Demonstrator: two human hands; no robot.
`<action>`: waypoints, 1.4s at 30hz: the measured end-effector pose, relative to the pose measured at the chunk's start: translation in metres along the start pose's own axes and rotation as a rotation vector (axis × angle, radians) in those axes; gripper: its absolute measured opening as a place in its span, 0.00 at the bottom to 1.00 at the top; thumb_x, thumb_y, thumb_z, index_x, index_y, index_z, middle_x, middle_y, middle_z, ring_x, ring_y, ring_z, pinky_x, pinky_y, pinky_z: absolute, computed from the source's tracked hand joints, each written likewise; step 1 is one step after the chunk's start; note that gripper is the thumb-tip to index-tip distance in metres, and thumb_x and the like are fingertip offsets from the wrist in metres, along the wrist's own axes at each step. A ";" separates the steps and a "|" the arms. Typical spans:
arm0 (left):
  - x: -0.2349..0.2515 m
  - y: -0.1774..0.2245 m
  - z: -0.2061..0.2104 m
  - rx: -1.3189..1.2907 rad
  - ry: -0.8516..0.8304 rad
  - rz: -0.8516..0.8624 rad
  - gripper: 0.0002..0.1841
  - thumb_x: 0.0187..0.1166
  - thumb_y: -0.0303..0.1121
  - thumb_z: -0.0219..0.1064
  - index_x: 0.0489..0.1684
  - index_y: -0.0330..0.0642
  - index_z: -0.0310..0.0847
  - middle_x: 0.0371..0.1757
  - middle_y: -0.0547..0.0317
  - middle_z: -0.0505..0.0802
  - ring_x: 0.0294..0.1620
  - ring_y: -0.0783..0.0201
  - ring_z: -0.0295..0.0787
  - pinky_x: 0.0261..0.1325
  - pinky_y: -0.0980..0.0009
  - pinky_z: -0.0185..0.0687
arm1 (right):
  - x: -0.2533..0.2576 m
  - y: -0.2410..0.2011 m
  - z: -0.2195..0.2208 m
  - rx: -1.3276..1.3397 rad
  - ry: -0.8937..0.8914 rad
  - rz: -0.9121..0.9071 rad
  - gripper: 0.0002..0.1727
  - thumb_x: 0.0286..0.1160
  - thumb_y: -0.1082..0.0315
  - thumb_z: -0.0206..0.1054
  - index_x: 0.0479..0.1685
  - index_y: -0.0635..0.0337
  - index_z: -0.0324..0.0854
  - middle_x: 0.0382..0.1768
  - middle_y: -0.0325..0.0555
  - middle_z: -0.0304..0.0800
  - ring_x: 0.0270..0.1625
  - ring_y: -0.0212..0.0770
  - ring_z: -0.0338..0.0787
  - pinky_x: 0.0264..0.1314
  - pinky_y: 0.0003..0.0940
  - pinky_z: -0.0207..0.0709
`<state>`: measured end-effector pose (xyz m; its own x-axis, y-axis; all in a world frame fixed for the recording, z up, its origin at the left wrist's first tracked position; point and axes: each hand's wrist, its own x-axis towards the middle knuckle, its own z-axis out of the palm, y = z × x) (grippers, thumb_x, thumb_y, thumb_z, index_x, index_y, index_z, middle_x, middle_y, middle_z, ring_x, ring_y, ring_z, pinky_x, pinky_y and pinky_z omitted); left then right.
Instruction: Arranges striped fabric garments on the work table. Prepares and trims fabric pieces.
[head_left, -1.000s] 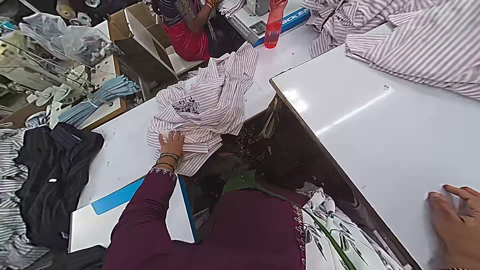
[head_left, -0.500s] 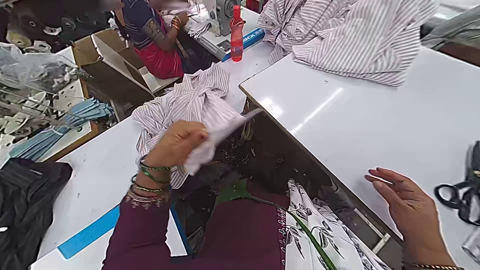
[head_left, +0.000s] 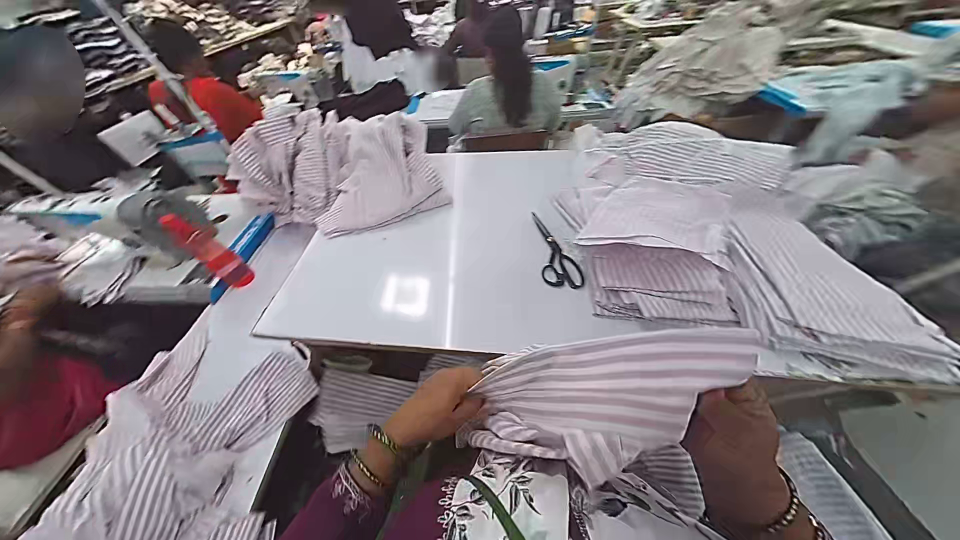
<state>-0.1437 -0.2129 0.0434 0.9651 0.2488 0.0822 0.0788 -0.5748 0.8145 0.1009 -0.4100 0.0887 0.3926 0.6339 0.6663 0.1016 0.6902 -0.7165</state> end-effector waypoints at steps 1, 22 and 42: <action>0.005 -0.011 0.012 -0.006 -0.054 -0.091 0.15 0.86 0.30 0.58 0.50 0.25 0.86 0.48 0.37 0.93 0.53 0.47 0.92 0.63 0.46 0.83 | -0.003 -0.006 -0.005 0.022 0.114 0.021 0.13 0.83 0.54 0.64 0.58 0.30 0.89 0.50 0.17 0.96 0.51 0.15 0.92 0.57 0.14 0.85; -0.007 0.034 -0.089 0.559 0.699 0.070 0.26 0.83 0.49 0.57 0.25 0.34 0.87 0.23 0.53 0.90 0.25 0.71 0.85 0.33 0.73 0.78 | -0.023 -0.057 -0.110 -1.025 -0.350 0.531 0.12 0.60 0.63 0.77 0.39 0.62 0.90 0.32 0.47 0.93 0.38 0.46 0.93 0.42 0.53 0.83; 0.012 -0.038 -0.172 0.282 0.150 -0.324 0.21 0.91 0.37 0.58 0.69 0.28 0.80 0.66 0.35 0.89 0.71 0.41 0.85 0.80 0.44 0.71 | 0.171 0.114 0.016 -1.010 -0.622 0.561 0.28 0.87 0.60 0.57 0.83 0.63 0.71 0.81 0.58 0.75 0.83 0.54 0.73 0.88 0.54 0.57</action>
<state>-0.1775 -0.0544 0.1123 0.8343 0.5489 -0.0519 0.4557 -0.6334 0.6255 0.1650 -0.2177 0.1244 0.1482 0.9888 0.0183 0.8053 -0.1099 -0.5826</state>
